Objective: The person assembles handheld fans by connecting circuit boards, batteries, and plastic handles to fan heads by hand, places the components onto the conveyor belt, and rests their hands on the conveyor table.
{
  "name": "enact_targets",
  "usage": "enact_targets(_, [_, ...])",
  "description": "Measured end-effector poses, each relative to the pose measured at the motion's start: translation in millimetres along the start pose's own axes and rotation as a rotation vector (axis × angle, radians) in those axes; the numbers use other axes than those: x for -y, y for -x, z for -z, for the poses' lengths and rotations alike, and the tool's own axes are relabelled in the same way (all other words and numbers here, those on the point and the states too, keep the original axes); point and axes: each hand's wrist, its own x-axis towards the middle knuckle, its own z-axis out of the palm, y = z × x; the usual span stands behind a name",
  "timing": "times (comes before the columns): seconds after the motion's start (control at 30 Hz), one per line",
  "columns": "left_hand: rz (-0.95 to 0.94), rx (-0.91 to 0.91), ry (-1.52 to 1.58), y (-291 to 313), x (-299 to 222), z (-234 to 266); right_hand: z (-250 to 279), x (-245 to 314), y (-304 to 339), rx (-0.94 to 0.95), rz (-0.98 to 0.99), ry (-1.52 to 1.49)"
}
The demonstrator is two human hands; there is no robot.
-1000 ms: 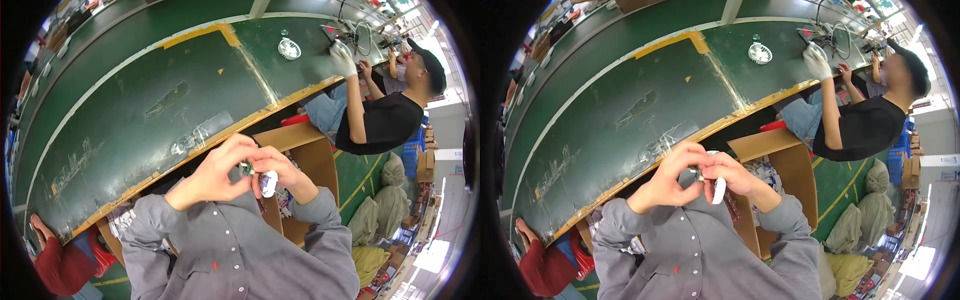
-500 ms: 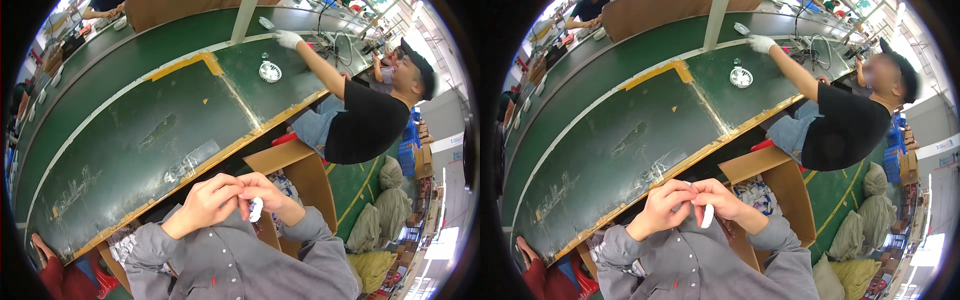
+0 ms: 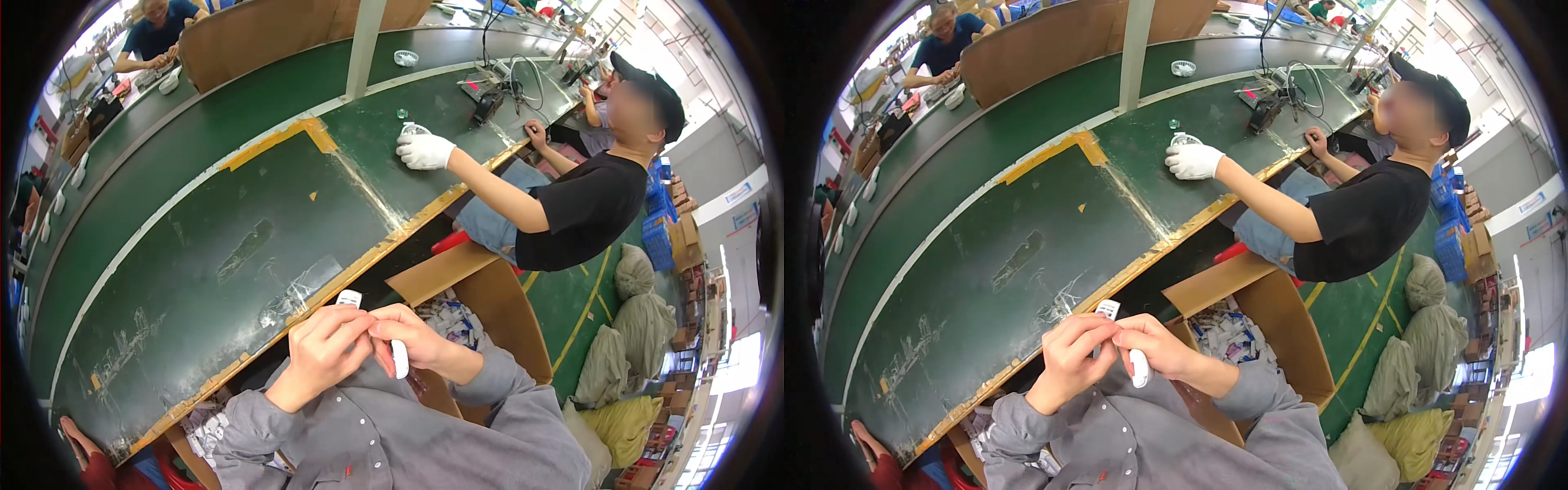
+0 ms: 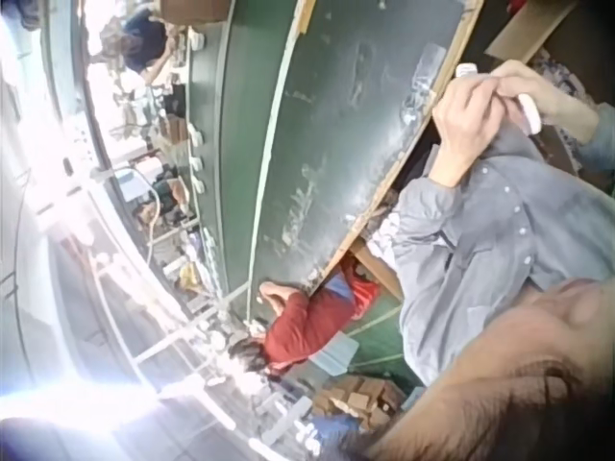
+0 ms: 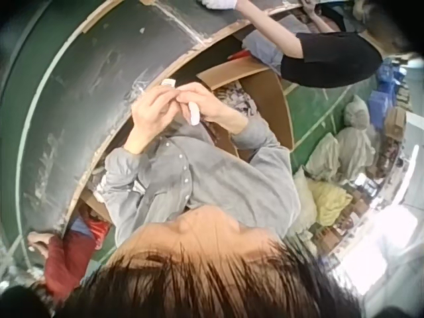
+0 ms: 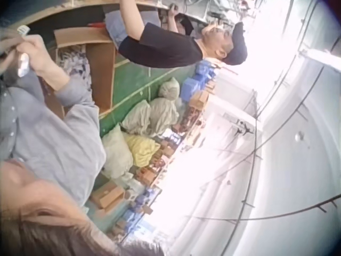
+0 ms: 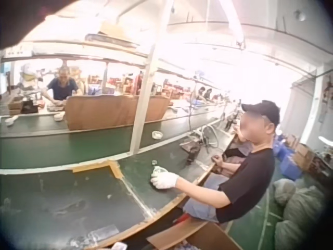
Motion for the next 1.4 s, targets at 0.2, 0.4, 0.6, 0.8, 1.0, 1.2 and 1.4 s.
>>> enact_targets(0.2, [0.067, -0.042, 0.089, 6, -7, -2, -6, -11, 6, 0.058, -0.009, -0.244])
enact_targets(0.4, [0.578, -0.264, 0.763, 9, 11, 20, 12, -9, 31, 0.073, 0.114, -0.334])
enact_targets(0.6, [0.577, 0.194, 0.773, -1, -9, 8, 4, -23, 23, 0.129, 0.107, -0.286])
enact_targets(0.8, [0.577, -0.045, 1.069, 0, -3, 5, 63, -51, 66, -0.370, -0.102, -0.160])
enact_targets(1.0, [0.576, -0.121, 1.382, -27, 10, -6, 225, -136, 205, -1.066, -1.030, 1.531])
enact_targets(1.2, [0.866, -0.325, 1.668, -57, 27, -42, 98, -62, 70, -0.735, 0.264, 0.717])
enact_targets(1.4, [0.766, -0.396, 2.030, -81, 34, -52, 50, -21, -23, -0.616, 0.743, 0.822])
